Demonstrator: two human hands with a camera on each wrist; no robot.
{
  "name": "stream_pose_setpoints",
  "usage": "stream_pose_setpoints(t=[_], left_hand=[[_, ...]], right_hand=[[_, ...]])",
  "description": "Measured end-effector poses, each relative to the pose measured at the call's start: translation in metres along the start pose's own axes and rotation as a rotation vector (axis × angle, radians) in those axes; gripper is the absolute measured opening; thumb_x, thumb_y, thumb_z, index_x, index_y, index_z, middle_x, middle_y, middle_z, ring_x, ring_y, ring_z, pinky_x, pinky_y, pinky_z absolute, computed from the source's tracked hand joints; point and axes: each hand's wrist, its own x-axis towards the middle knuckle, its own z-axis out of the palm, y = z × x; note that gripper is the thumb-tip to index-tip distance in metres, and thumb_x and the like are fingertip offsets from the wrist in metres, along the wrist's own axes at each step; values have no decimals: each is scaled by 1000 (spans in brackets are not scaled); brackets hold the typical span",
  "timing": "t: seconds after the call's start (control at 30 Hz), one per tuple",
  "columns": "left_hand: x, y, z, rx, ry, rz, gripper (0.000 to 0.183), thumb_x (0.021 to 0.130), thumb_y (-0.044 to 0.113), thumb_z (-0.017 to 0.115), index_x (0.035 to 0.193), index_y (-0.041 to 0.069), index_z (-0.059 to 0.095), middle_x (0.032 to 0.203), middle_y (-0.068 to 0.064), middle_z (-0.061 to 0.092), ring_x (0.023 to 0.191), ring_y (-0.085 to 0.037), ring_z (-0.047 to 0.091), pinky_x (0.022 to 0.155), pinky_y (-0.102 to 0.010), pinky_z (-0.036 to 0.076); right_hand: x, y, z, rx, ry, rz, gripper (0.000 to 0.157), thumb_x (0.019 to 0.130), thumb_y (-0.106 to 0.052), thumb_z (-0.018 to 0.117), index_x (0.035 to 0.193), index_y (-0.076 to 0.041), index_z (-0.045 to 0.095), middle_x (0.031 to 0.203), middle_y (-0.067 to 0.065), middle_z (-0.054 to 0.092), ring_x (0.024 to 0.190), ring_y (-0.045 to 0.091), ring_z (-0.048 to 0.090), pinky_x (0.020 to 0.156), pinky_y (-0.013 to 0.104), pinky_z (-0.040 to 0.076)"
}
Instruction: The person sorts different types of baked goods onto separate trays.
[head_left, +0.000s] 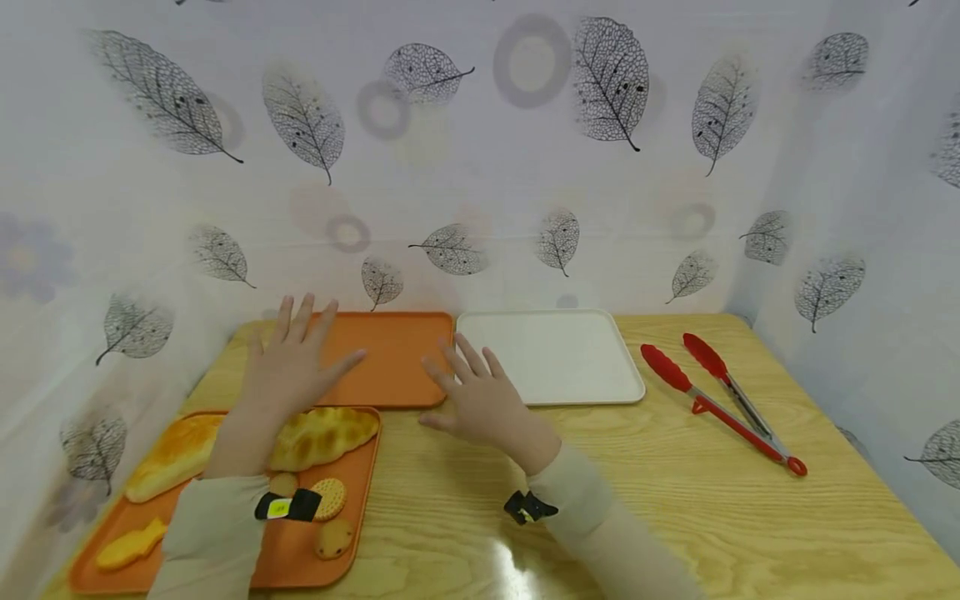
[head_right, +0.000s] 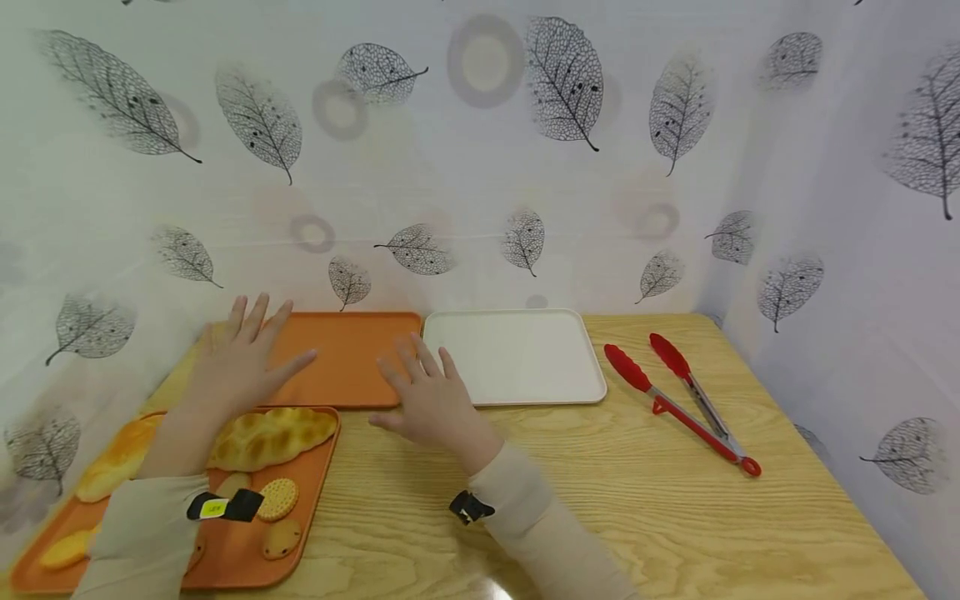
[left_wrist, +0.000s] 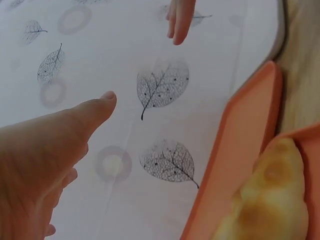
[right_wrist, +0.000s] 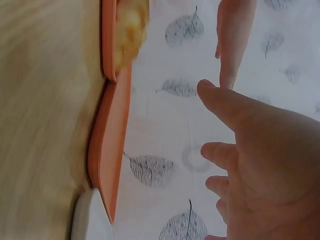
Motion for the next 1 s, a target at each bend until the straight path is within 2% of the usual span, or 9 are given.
stream_pose_setpoints(t=[0.13, 0.27, 0.43, 0.57, 0.67, 0.83, 1.0], left_hand=[[-15, -20, -1, 31, 14, 14, 90, 92, 75, 34, 158, 26, -1, 165, -12, -11, 150, -35, -19, 109, -76, -9], [-32, -40, -3, 64, 12, 13, 92, 91, 75, 36, 159, 25, -2, 165, -11, -12, 150, -34, -18, 110, -72, -14], [-54, -61, -5, 114, -9, 19, 90, 92, 71, 40, 159, 26, 0, 164, -15, -8, 150, -37, -15, 109, -73, -14], [-69, -78, -4, 153, -35, 29, 90, 92, 70, 43, 159, 27, -1, 165, -13, -8, 150, -37, -15, 109, -73, -15], [-79, -89, -4, 157, -55, 35, 89, 93, 69, 43, 159, 26, 1, 165, -14, -6, 150, -38, -15, 108, -72, -17], [-94, -110, 0, 173, -50, 53, 87, 94, 65, 44, 159, 25, 2, 165, -15, -2, 149, -34, -20, 108, -71, -19], [-107, -129, 6, 214, -45, 33, 90, 93, 67, 45, 159, 22, 1, 164, -20, 4, 149, -38, -18, 107, -62, -29]], right_hand=[[-2, -20, 4, -37, -38, -78, 81, 92, -71, 39, 158, -30, 15, 167, 2, 4, 154, 25, -3, 123, 52, 14], [-6, -39, 13, -35, -84, -209, 81, 92, -72, 36, 158, -32, 12, 166, -1, -1, 153, 23, -8, 124, 50, 11], [-12, -58, 24, -45, -166, -339, 78, 91, -73, 34, 157, -34, 16, 166, -4, 8, 154, 21, -2, 124, 46, 17], [-18, -66, 29, 7, -284, -376, 76, 91, -72, 38, 155, -38, 18, 165, -9, 11, 154, 16, 0, 124, 44, 18], [-21, -69, 30, 37, -341, -400, 76, 91, -70, 42, 155, -38, 19, 164, -11, 12, 154, 15, 2, 124, 44, 17], [-24, -74, 26, 22, -352, -417, 73, 91, -65, 49, 154, -37, 25, 163, -11, 19, 153, 16, 12, 122, 46, 23], [-22, -76, 22, -21, -336, -413, 68, 92, -63, 51, 152, -40, 29, 162, -13, 22, 152, 15, 19, 119, 47, 28]])
